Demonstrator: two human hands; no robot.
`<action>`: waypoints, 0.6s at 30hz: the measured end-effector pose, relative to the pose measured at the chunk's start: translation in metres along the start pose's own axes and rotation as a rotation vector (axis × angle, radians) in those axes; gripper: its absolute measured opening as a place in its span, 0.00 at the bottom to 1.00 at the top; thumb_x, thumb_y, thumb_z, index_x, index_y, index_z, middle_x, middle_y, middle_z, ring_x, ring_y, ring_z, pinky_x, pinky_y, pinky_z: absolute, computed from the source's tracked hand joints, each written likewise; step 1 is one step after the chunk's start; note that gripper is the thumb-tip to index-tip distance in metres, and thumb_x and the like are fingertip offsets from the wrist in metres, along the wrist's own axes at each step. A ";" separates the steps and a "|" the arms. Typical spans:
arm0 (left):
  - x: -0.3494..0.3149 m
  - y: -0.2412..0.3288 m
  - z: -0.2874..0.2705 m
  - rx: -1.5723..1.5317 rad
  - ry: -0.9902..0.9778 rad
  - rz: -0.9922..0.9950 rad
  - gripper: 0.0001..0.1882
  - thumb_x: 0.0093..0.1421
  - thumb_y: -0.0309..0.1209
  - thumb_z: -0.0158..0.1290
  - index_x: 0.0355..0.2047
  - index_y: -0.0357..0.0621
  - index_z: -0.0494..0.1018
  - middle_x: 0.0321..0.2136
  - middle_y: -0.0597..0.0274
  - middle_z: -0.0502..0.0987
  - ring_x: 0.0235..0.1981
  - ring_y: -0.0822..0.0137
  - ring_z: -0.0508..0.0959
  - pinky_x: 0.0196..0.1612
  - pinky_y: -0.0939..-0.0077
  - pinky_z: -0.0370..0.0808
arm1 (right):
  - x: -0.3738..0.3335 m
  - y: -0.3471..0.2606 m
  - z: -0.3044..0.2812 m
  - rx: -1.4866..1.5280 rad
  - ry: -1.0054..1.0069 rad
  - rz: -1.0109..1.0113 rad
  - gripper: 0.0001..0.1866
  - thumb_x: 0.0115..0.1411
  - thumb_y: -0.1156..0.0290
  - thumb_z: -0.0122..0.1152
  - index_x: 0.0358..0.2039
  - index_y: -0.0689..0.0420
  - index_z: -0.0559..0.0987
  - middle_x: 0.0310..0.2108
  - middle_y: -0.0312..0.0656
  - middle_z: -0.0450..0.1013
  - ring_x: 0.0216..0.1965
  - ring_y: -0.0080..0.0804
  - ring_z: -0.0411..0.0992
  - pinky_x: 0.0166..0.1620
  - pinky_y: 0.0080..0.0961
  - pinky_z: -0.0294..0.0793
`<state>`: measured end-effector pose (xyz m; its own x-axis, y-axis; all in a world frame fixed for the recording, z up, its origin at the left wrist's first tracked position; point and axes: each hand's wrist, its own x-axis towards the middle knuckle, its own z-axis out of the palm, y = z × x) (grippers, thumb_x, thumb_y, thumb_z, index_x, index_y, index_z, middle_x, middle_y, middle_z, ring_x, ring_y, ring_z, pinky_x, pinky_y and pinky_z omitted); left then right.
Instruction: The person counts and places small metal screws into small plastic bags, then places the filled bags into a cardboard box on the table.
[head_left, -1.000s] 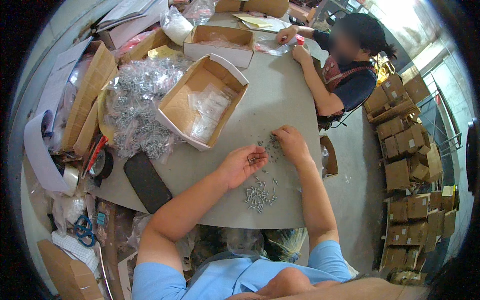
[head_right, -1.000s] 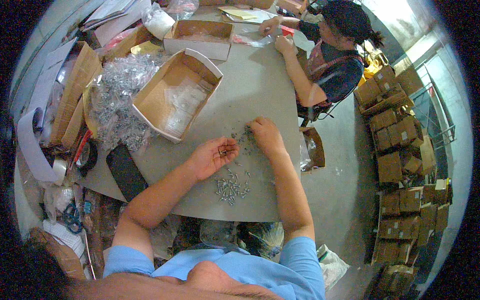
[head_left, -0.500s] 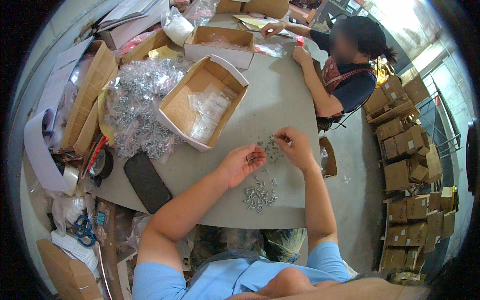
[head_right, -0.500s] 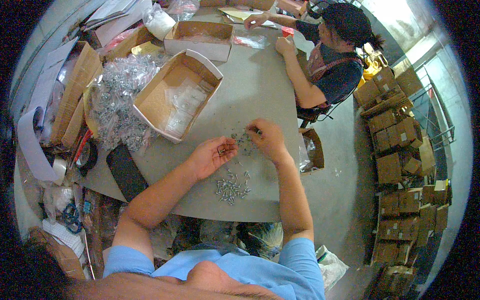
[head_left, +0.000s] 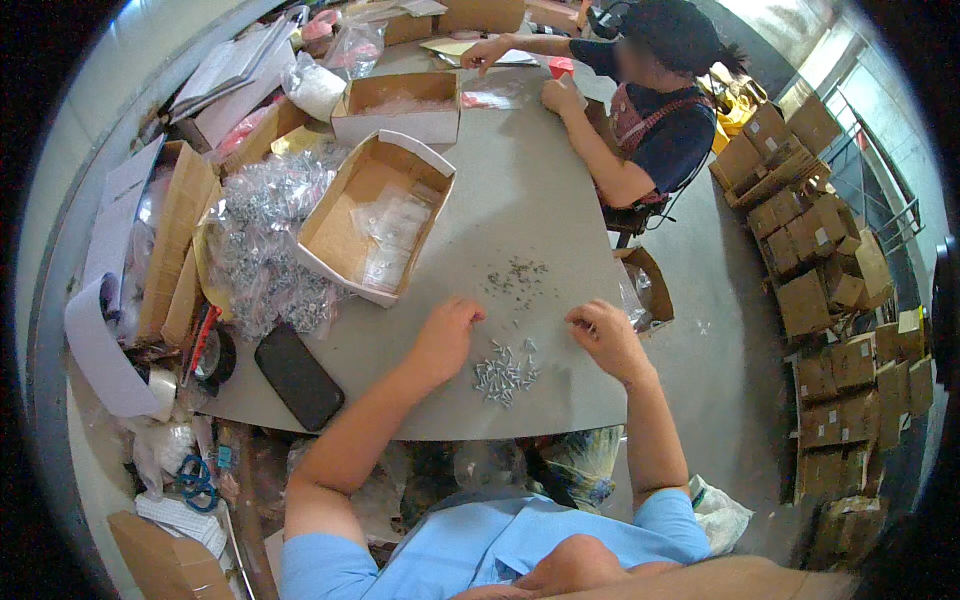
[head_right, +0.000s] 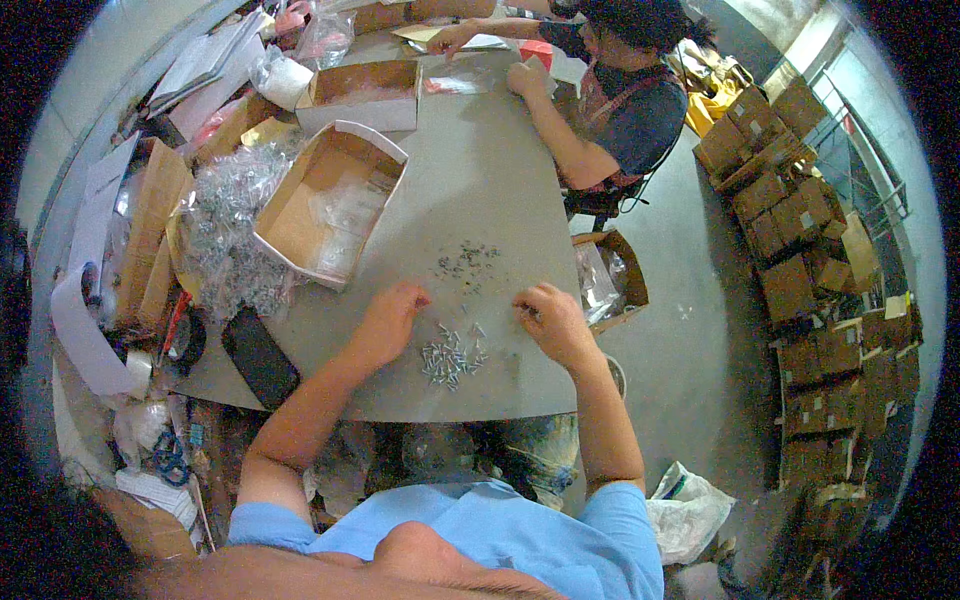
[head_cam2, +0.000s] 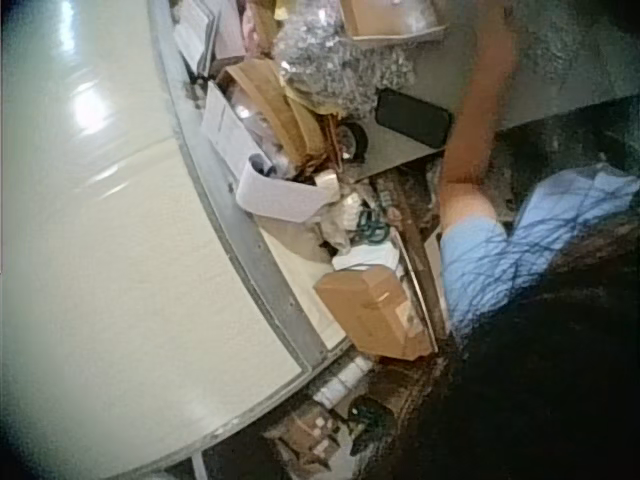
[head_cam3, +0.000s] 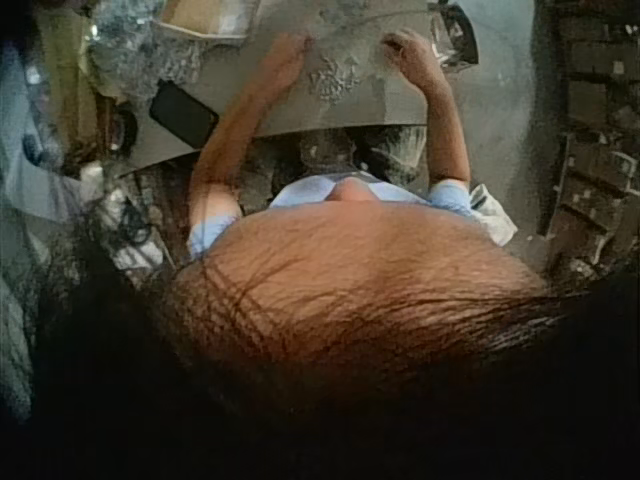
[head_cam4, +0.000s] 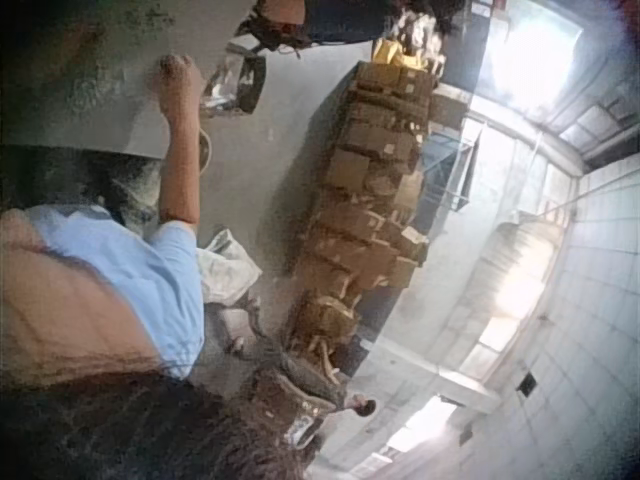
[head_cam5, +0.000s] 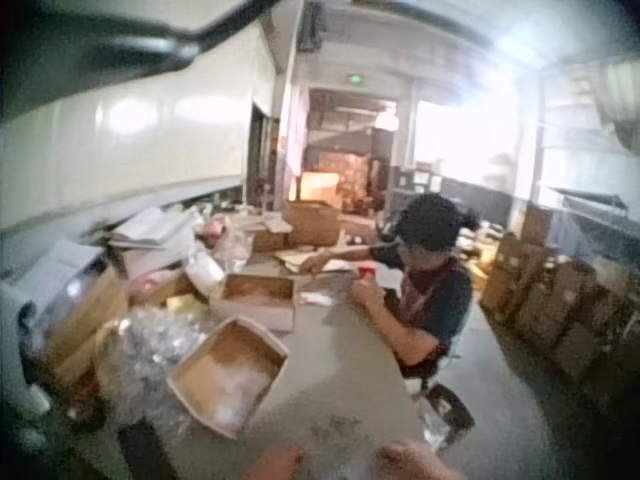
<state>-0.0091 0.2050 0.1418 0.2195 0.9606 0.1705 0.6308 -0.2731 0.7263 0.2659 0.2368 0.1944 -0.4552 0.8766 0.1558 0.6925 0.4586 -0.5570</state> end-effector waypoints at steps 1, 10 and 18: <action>-0.007 0.002 0.002 0.205 0.010 0.051 0.11 0.56 0.22 0.45 0.40 0.39 0.70 0.38 0.54 0.73 0.41 0.55 0.72 0.47 0.66 0.71 | -0.011 0.001 0.004 -0.026 -0.026 0.019 0.11 0.53 0.72 0.60 0.37 0.59 0.77 0.35 0.46 0.72 0.37 0.44 0.71 0.40 0.34 0.72; -0.017 0.011 0.014 0.440 0.125 0.218 0.12 0.55 0.27 0.48 0.41 0.44 0.71 0.45 0.60 0.71 0.49 0.55 0.68 0.50 0.61 0.67 | -0.027 0.017 0.030 -0.191 0.119 -0.036 0.07 0.54 0.71 0.57 0.33 0.57 0.71 0.37 0.46 0.68 0.43 0.47 0.67 0.46 0.39 0.68; 0.022 0.036 0.025 0.388 0.107 0.190 0.07 0.53 0.32 0.55 0.33 0.47 0.77 0.38 0.63 0.75 0.44 0.58 0.71 0.46 0.60 0.69 | -0.031 0.022 0.038 -0.135 0.284 -0.059 0.07 0.53 0.72 0.58 0.32 0.56 0.72 0.35 0.45 0.68 0.41 0.46 0.67 0.45 0.38 0.68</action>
<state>0.0377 0.2151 0.1553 0.2930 0.8858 0.3598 0.8239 -0.4248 0.3751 0.2740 0.2140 0.1463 -0.3354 0.8447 0.4171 0.7462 0.5084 -0.4297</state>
